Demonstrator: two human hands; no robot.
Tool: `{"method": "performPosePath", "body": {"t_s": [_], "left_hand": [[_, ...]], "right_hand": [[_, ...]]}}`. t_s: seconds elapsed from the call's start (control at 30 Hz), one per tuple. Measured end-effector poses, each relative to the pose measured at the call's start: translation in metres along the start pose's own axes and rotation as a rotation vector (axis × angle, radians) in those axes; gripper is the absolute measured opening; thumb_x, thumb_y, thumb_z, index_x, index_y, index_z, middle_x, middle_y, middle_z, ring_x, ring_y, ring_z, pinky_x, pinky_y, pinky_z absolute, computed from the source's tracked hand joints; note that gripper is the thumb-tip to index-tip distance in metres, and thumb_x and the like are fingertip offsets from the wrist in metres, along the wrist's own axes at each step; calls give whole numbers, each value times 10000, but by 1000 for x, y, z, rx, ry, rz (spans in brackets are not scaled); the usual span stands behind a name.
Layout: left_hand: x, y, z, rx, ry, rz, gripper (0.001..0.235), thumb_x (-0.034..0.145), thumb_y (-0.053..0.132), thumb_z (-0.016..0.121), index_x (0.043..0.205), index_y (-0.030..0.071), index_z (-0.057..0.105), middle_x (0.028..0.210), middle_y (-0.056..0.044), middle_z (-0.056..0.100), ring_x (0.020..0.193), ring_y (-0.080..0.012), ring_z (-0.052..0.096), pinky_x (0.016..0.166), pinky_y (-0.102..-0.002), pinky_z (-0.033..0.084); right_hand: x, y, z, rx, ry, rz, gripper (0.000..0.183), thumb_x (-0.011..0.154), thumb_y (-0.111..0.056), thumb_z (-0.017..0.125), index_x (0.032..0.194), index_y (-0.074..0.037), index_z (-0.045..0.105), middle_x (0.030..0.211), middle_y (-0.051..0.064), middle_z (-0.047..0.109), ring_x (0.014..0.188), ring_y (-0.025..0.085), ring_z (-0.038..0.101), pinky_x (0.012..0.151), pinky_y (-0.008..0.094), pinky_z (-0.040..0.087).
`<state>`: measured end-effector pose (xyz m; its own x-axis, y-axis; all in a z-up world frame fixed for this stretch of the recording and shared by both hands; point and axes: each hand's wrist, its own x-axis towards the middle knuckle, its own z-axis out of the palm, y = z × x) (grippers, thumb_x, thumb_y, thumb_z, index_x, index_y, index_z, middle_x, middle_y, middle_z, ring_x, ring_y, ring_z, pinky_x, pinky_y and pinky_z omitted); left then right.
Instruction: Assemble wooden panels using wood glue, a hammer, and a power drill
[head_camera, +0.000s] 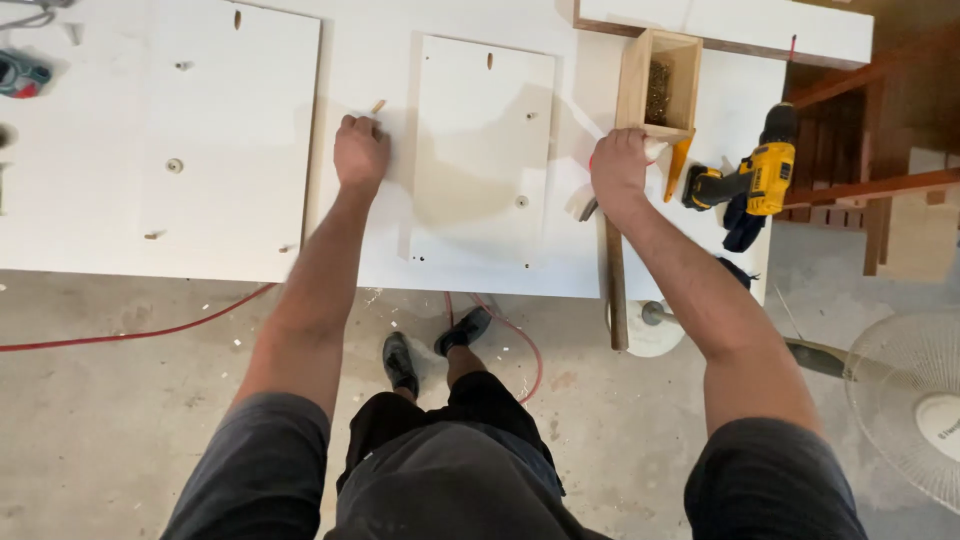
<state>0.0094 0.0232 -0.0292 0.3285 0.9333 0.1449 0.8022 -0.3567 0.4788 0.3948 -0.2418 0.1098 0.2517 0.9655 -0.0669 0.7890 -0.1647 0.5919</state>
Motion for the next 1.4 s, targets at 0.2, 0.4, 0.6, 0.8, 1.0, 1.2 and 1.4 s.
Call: {"method": "performPosePath", "body": {"t_s": [0.2, 0.4, 0.6, 0.8, 1.0, 1.2, 1.4], "left_hand": [[-21, 10, -12, -25, -51, -2, 200, 962, 296, 717, 982, 97, 729, 971, -44, 569, 871, -261, 699, 776, -356, 602], [-137, 91, -141, -817, -431, -139, 177, 1004, 170, 706, 1165, 100, 729, 960, -132, 757, 872, -219, 749, 858, -386, 580], [-209, 70, -167, -1196, -658, -344, 233, 941, 112, 781, 1113, -34, 723, 913, -186, 750, 808, -211, 736, 841, -356, 613], [-217, 25, -123, -655, -342, 103, 170, 970, 112, 738, 1138, 116, 761, 1021, -65, 759, 955, -232, 756, 855, -322, 606], [-221, 11, -130, -518, -141, 458, 337, 1000, 33, 598, 1284, 159, 729, 1318, -62, 704, 1173, -289, 675, 1022, -415, 540], [-219, -2, -111, -540, -105, 535, 368, 939, 48, 634, 1270, 171, 739, 1315, -47, 703, 1183, -282, 666, 1021, -409, 533], [-221, -5, -110, -531, -134, 519, 384, 925, 57, 629, 1274, 174, 737, 1327, -42, 694, 1191, -283, 659, 1039, -411, 523]], "right_hand": [[-14, 3, -57, -79, -25, -81, 305, 1004, -149, 497, 1164, -71, 744, 1173, 129, 724, 1181, 318, 591, 1121, 541, 244], [-64, -101, -155, 1309, 58, -309, 527, 911, -142, 752, 1415, -156, 600, 1125, 183, 728, 1035, 408, 700, 926, 533, 539], [-108, -210, -183, 1756, 53, -187, 251, 936, -143, 788, 1184, -128, 755, 1001, 98, 778, 939, 270, 763, 815, 355, 631], [-114, -249, -130, 1244, 289, -198, 165, 1040, -284, 639, 1178, -231, 713, 984, 8, 727, 906, 198, 743, 806, 321, 611], [-100, -267, -108, 891, 373, -353, 141, 1070, -248, 541, 1071, -197, 673, 928, 6, 641, 881, 212, 701, 817, 317, 577], [-98, -274, -107, 665, 328, -360, 102, 1005, -187, 542, 1007, -188, 644, 894, 0, 613, 842, 190, 696, 746, 298, 579], [-101, -276, -130, 590, 283, -418, 139, 988, -102, 501, 963, -112, 638, 869, 45, 603, 816, 237, 691, 692, 325, 577]]}}
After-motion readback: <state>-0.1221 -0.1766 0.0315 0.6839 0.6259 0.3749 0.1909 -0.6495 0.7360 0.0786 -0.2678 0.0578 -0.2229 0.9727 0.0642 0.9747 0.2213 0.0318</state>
